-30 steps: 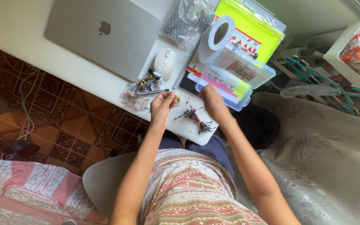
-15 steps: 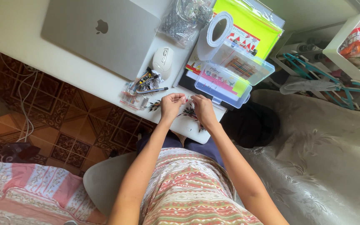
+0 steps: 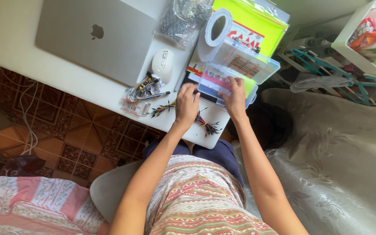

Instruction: Sorting through bundles of jumper wires and small electronic component bags to organize them into a storage box.

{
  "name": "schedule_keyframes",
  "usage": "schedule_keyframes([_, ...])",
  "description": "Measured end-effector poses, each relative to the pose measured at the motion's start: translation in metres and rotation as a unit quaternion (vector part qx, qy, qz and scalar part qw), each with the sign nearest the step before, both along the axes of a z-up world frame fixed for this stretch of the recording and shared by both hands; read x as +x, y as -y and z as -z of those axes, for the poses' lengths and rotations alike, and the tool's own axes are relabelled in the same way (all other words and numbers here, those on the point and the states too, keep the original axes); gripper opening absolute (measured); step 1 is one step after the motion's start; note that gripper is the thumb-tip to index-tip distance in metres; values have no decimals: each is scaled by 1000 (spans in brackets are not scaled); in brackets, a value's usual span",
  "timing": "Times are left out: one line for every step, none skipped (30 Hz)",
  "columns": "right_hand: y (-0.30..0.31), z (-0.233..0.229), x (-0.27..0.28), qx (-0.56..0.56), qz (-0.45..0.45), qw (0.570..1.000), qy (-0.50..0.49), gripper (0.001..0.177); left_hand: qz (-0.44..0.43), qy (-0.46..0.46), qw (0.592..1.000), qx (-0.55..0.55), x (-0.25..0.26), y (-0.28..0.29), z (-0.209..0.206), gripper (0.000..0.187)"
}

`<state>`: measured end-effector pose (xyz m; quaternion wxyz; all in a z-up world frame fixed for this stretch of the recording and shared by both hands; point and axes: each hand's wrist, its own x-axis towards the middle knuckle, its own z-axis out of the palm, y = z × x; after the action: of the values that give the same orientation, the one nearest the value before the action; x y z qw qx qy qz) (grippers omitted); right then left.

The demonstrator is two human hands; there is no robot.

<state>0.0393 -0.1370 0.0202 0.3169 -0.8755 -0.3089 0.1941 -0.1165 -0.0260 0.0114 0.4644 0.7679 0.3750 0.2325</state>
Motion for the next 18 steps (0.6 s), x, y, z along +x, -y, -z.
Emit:
schedule_keyframes([-1,2,-1,1,2,1000,-1,69,2,-1,1000,1,7,-4,3,16])
schedule_keyframes([-2,3,0,5,-24,1000,-6,63,2,-27,1000,0,16,-6,6,24])
schedule_keyframes([-3,5,0,9,-51,999,-11,59,1,-54,999,0,24,-10,9,33])
schedule_keyframes([-4,7,0,9,-50,999,-9,59,3,-53,999,1,27,-10,16,33])
schedule_keyframes([-6,9,1,44,-73,996,-15,60,12,-82,996,-17,30,-11,24,29])
schedule_keyframes([-7,11,1,78,-96,992,-22,63,22,-112,993,-35,32,-11,32,25])
schedule_keyframes([-9,13,1,78,-95,992,-21,63,23,-112,993,-35,32,-12,30,25])
schedule_keyframes([-12,15,1,75,-115,990,-17,58,17,-100,993,-64,31,-14,29,25])
schedule_keyframes([-15,17,0,72,-136,988,-12,52,10,-87,992,-93,30,-16,27,25])
schedule_keyframes([-17,22,-2,71,-136,988,-12,52,10,-87,992,-94,31,-14,31,25])
schedule_keyframes([-20,27,-4,64,-153,986,-23,49,-3,-83,983,-162,31,-13,34,24])
schedule_keyframes([-23,32,-7,58,-170,983,-34,46,-16,-80,970,-229,30,-13,38,24])
schedule_keyframes([-23,29,-7,58,-170,983,-33,46,-17,-79,970,-229,28,-8,53,24])
schedule_keyframes([-26,27,-7,76,-127,984,-101,42,-23,-74,991,-110,26,-6,68,22])
schedule_keyframes([-29,25,-8,92,-84,978,-169,38,-27,-68,997,10,23,-4,83,23])
schedule_keyframes([-23,22,-7,93,-86,978,-168,38,-29,-67,997,10,23,-4,83,23])
schedule_keyframes([-17,19,-5,130,-57,982,-127,36,-21,-69,997,-30,23,-4,84,22])
schedule_keyframes([-10,16,-3,168,-28,982,-85,34,-12,-71,995,-70,23,-4,84,22])
